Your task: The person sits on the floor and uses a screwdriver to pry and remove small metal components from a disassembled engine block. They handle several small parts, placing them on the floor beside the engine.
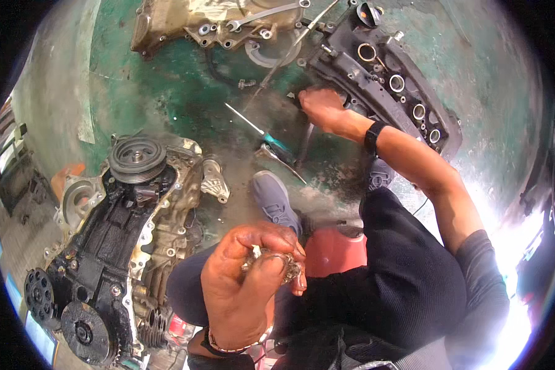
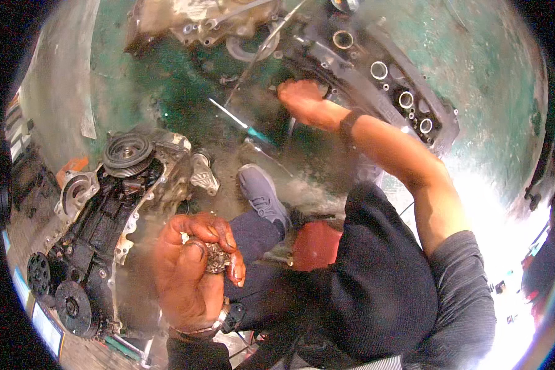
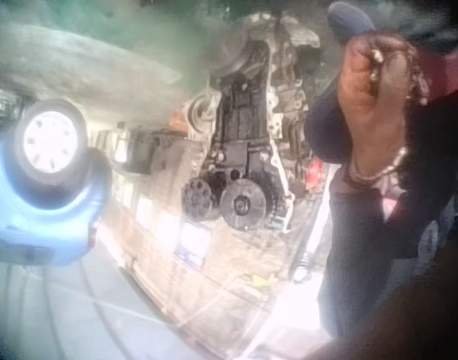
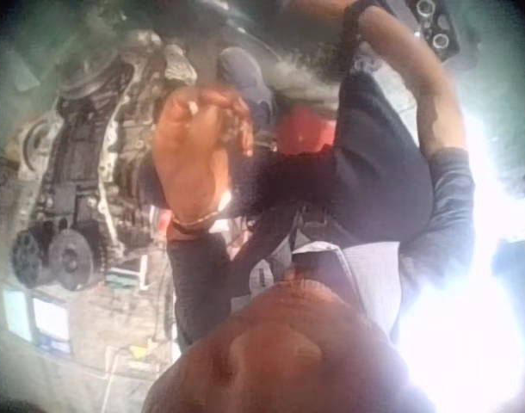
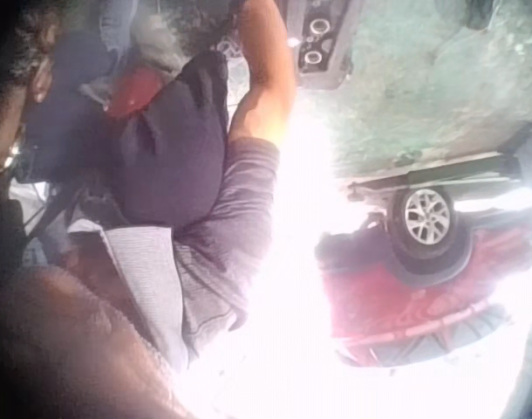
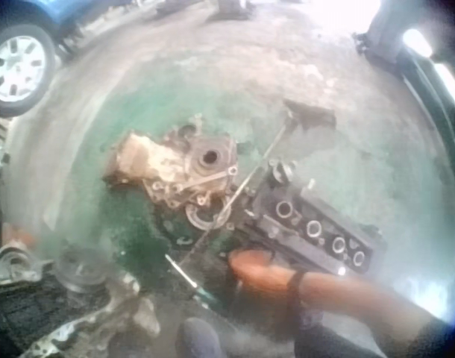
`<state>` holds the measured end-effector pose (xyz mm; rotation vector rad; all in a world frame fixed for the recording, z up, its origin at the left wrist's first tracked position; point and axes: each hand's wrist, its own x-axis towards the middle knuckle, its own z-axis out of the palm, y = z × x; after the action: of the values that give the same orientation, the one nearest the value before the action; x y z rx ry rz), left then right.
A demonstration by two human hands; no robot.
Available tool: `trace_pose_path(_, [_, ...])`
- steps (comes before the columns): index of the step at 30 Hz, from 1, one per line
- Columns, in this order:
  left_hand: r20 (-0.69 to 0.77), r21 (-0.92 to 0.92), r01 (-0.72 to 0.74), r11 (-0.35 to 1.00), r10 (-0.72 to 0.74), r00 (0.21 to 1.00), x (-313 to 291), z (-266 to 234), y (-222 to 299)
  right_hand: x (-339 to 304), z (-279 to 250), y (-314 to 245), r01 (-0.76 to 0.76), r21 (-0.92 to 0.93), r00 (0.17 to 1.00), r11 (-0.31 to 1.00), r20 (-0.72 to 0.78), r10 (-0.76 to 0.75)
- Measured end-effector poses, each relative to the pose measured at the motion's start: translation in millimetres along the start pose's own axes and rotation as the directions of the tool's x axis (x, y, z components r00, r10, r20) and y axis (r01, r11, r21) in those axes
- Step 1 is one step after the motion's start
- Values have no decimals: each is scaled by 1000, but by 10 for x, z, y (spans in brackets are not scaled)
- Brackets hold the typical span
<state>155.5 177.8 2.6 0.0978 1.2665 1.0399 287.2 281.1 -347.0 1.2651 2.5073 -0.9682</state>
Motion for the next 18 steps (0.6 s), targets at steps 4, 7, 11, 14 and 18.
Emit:
trace_pose_path(4, [-11,35,-21,999,22,1000,23,-8,17,-82,-289,-158,56,405,995,913,-102,-15])
trace_pose_path(7, [-87,45,2,999,2,996,28,-9,33,-322,-736,-360,-56,888,993,456,99,-71])
trace_pose_path(11, [-152,43,-3,999,10,988,66,14,33,-733,-1340,-729,-114,988,954,-105,80,-290])
trace_pose_path(14, [-191,88,-8,996,24,981,83,36,23,-927,-1632,-911,-209,963,935,-170,146,-324])
trace_pose_path(18, [-188,129,-14,991,38,981,100,27,8,-1050,-1779,-1048,-241,951,929,-193,169,-329])
